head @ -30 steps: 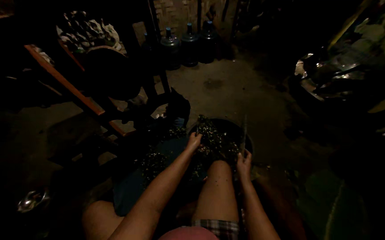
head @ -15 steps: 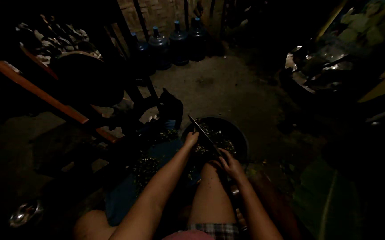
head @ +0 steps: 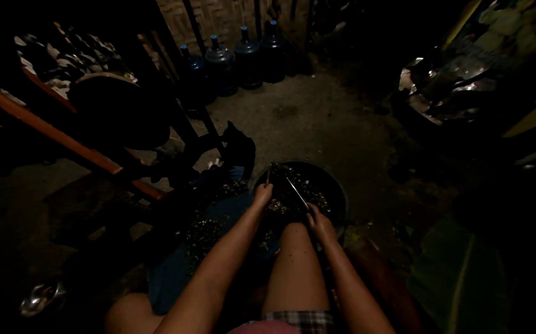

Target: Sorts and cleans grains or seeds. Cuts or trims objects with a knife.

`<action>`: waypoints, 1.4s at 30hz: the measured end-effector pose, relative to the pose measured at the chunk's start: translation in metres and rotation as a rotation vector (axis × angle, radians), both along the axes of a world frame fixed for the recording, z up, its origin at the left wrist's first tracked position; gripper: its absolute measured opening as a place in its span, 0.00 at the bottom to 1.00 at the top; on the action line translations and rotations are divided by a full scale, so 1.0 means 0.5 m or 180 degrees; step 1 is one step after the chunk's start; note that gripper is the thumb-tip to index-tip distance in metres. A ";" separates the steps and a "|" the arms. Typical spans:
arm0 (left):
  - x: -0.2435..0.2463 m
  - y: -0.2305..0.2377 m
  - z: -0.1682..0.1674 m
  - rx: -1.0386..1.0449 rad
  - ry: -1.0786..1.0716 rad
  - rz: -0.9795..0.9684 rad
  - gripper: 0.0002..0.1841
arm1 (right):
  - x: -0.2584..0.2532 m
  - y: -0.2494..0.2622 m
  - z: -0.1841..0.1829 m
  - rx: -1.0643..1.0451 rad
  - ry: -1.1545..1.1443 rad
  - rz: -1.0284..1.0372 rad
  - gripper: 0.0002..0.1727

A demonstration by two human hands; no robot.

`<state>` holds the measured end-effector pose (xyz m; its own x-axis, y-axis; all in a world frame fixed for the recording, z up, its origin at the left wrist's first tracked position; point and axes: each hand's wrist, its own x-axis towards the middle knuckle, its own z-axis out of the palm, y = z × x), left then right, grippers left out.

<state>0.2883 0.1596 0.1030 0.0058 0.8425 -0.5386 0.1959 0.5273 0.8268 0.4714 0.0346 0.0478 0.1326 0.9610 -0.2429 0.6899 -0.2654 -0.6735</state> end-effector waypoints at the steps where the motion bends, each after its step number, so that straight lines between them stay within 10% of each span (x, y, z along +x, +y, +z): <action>1: -0.002 -0.001 -0.002 -0.0004 -0.0028 0.0033 0.20 | 0.001 -0.001 0.001 0.0086 0.0062 -0.0038 0.27; 42: -0.042 -0.088 0.009 0.0403 -0.0055 0.0099 0.21 | -0.004 0.026 -0.005 -0.0441 -0.0522 0.0125 0.35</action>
